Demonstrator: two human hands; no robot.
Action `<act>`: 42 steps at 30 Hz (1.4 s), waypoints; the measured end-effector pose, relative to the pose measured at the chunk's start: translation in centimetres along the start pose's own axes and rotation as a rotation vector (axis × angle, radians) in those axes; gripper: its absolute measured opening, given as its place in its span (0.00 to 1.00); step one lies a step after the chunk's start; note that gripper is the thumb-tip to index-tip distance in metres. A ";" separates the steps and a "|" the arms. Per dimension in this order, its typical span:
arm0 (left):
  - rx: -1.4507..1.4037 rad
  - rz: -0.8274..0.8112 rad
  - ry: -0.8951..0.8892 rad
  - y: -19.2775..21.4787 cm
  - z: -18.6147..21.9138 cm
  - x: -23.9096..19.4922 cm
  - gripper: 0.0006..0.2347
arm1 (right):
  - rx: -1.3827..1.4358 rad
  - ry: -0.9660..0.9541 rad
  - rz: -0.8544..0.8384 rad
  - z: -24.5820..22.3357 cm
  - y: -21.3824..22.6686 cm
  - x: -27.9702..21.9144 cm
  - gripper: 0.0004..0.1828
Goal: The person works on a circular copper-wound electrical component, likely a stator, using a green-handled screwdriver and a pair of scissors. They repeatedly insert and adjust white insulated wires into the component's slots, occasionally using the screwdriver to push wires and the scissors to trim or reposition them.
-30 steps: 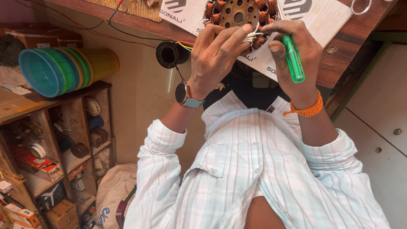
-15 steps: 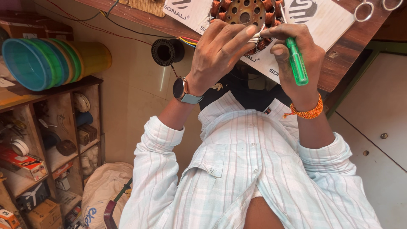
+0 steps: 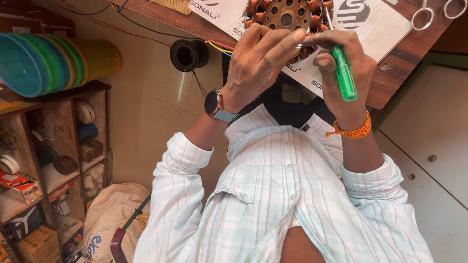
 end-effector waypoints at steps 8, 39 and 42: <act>-0.006 0.048 0.082 -0.1 0.0 -0.3 0.33 | 0.021 -0.017 -0.006 -0.6 0.0 0.4 0.33; -0.025 -0.014 0.172 0.2 -0.6 0.3 0.37 | 0.329 -0.150 0.316 6.2 6.3 0.1 0.23; -0.016 -0.012 0.155 0.1 -1.0 0.0 0.37 | 0.232 -0.067 0.300 4.9 7.6 1.0 0.21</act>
Point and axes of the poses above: each hand's wrist, its own x-axis towards the middle knuckle, its own y-axis out of the back of the hand, z = x × y, the point moved 4 cm from there along x, towards the middle knuckle, and after that the axes turned 15 degrees about z, right-handed, at the moved point
